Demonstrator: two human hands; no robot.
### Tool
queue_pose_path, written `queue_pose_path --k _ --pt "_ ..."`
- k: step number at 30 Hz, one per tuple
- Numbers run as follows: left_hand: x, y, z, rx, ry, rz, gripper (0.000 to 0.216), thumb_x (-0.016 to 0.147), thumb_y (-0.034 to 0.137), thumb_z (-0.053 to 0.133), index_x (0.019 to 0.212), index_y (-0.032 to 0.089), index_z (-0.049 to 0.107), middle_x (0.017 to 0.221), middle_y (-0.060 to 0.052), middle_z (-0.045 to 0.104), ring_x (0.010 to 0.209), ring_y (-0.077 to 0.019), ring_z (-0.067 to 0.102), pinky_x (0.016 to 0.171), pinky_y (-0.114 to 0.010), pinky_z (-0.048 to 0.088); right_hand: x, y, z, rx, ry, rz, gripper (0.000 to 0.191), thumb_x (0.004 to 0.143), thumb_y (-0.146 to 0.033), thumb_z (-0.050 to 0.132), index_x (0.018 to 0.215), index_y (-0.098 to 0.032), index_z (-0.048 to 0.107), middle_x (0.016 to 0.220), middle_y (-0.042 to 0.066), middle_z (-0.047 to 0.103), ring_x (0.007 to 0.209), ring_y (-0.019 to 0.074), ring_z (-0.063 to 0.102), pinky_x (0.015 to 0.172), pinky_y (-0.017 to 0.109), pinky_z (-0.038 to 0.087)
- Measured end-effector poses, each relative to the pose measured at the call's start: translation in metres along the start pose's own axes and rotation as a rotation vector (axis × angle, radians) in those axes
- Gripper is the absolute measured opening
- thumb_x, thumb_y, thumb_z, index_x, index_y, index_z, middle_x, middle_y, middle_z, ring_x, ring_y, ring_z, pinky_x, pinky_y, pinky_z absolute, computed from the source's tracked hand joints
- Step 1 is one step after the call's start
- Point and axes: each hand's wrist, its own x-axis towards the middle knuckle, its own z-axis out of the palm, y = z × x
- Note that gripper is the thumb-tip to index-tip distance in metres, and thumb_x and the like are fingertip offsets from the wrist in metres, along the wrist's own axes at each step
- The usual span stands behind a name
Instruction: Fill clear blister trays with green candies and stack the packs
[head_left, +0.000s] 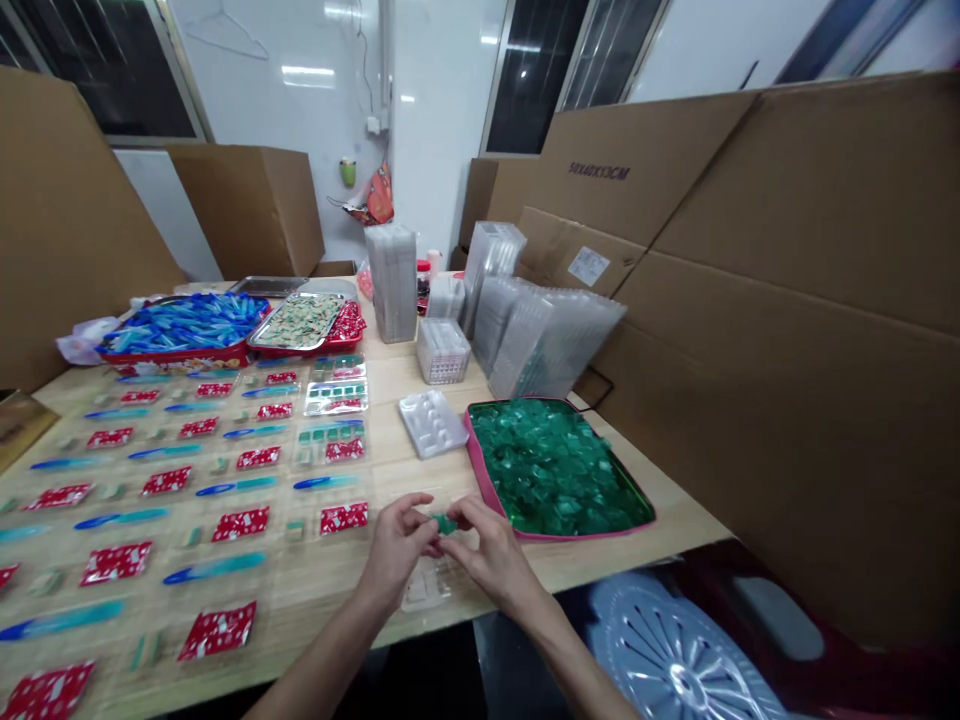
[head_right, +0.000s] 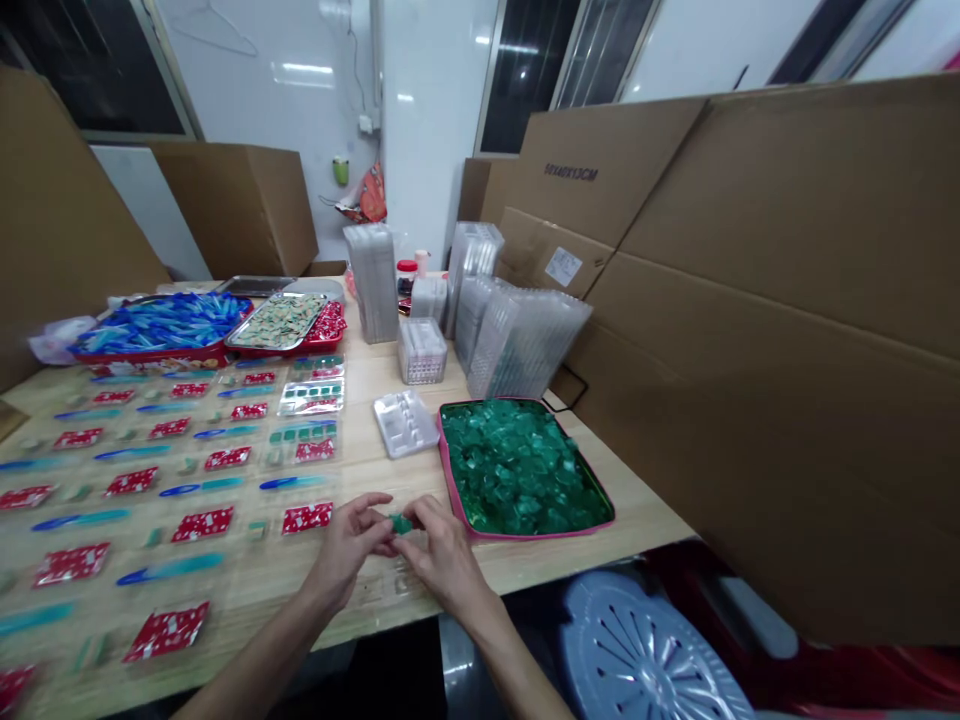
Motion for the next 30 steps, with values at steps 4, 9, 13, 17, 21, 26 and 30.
queue_pose_path --k 4,9,13,17,21,26,30 --pt "-0.004 0.002 0.000 0.000 -0.038 -0.034 0.030 0.057 0.030 0.074 0.077 0.010 0.066 0.056 -0.004 0.068 0.047 -0.0130 0.060 0.049 -0.024 0.049 0.002 0.004 0.003 0.056 -0.023 0.055 0.010 0.073 -0.010 0.061 0.080 -0.018 0.060 0.073 -0.001 0.058 0.069 0.0150 0.056 0.064 0.026 0.041" --pt "-0.002 0.003 -0.002 -0.043 -0.085 -0.116 0.022 0.055 0.023 0.068 0.072 0.009 0.069 0.050 -0.004 0.065 0.042 -0.0121 0.057 0.044 -0.021 0.045 0.006 0.008 -0.001 0.326 -0.119 0.215 0.012 0.069 -0.015 0.063 0.081 -0.017 0.063 0.062 -0.003 0.056 0.058 0.0130 0.054 0.055 0.024 0.041" --pt "-0.001 0.004 -0.005 -0.150 -0.090 -0.119 0.021 0.053 0.021 0.070 0.071 0.010 0.068 0.055 -0.004 0.067 0.045 -0.0129 0.060 0.047 -0.023 0.047 0.005 0.006 0.003 0.486 -0.026 0.273 0.022 0.066 -0.018 0.068 0.086 -0.018 0.061 0.073 -0.001 0.061 0.065 0.0145 0.059 0.060 0.025 0.046" --pt "-0.004 0.004 -0.006 -0.200 -0.109 -0.066 0.024 0.055 0.024 0.077 0.072 0.012 0.065 0.061 -0.004 0.069 0.052 -0.0142 0.063 0.054 -0.027 0.052 0.003 0.003 0.009 0.539 0.032 0.293 0.019 0.066 -0.023 0.070 0.080 -0.019 0.057 0.073 -0.001 0.059 0.067 0.0151 0.059 0.059 0.025 0.047" --pt "-0.006 0.005 -0.009 -0.135 -0.094 -0.047 0.035 0.055 0.031 0.082 0.079 0.011 0.065 0.062 -0.005 0.069 0.053 -0.0152 0.063 0.054 -0.028 0.052 0.001 0.000 0.010 0.425 0.047 0.217 0.010 0.071 -0.022 0.065 0.074 -0.019 0.056 0.074 -0.001 0.056 0.068 0.0149 0.057 0.062 0.026 0.047" --pt "-0.007 0.008 -0.013 -0.073 -0.141 -0.078 0.035 0.047 0.029 0.086 0.067 0.011 0.063 0.060 -0.003 0.066 0.053 -0.0136 0.060 0.056 -0.028 0.052 -0.001 -0.006 0.007 0.238 0.072 0.066 0.018 0.070 -0.014 0.058 0.064 -0.020 0.043 0.066 -0.003 0.045 0.064 0.0130 0.047 0.059 0.024 0.038" --pt "-0.009 0.009 -0.013 -0.095 -0.146 -0.050 0.029 0.049 0.021 0.082 0.061 0.014 0.056 0.057 0.002 0.059 0.054 -0.0115 0.057 0.056 -0.027 0.051 -0.001 -0.010 0.006 0.177 0.078 0.013 0.020 0.068 -0.010 0.054 0.062 -0.021 0.037 0.064 -0.004 0.041 0.063 0.0129 0.043 0.059 0.025 0.033"
